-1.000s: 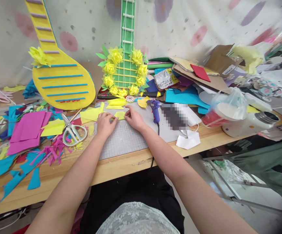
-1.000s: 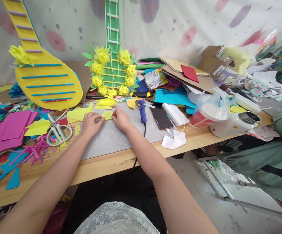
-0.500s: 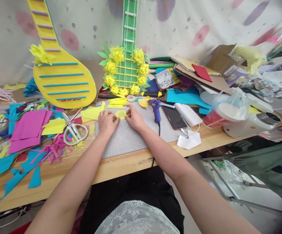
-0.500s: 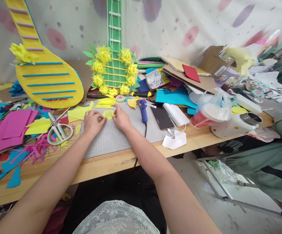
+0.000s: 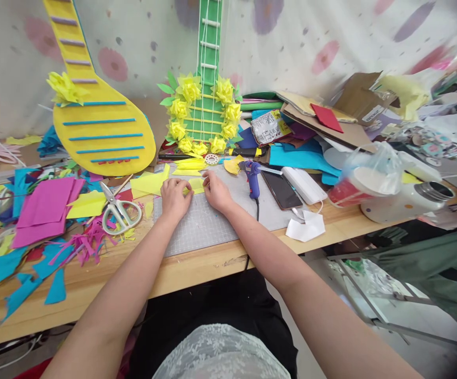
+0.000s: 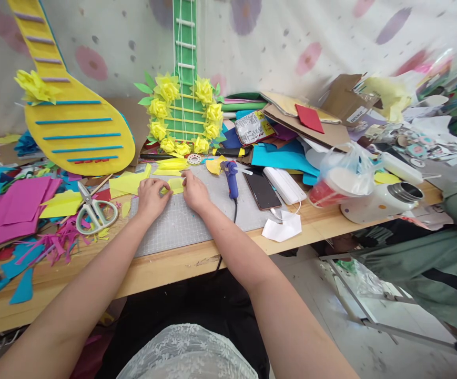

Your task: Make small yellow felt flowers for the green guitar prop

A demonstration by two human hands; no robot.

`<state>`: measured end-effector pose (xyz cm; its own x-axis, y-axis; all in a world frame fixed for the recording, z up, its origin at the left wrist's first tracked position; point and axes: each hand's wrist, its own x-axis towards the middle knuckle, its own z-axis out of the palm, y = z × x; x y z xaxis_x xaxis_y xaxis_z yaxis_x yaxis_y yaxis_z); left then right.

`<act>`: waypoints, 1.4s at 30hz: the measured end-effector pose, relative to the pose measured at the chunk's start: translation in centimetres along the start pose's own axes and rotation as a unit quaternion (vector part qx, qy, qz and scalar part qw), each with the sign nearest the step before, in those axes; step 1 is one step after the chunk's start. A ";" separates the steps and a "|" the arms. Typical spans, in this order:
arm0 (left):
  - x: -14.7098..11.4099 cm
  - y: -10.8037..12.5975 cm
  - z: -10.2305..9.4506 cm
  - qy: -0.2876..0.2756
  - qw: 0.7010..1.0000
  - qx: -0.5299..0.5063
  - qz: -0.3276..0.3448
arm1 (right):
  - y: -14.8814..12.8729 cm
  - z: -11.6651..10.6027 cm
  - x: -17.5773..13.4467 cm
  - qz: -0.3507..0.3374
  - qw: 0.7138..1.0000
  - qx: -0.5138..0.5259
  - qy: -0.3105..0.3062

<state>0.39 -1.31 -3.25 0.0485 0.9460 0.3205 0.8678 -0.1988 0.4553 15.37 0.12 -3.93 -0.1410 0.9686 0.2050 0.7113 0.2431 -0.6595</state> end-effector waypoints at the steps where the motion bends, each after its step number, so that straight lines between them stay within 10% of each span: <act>1: 0.0 0.1 0.0 -0.004 1.000 -0.001 0.006 | -0.1 -0.1 0.0 -0.002 1.000 -0.010 -0.005; 42: 0.7 -0.5 -0.3 -0.067 0.998 0.004 0.009 | 0.1 0.1 -0.2 -0.067 0.995 -0.069 -0.020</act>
<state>-0.15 -0.65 -3.03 0.1292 0.9682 0.2142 0.8701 -0.2143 0.4438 15.39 0.01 -4.16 -0.2660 0.9300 0.2536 0.7720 0.3630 -0.5217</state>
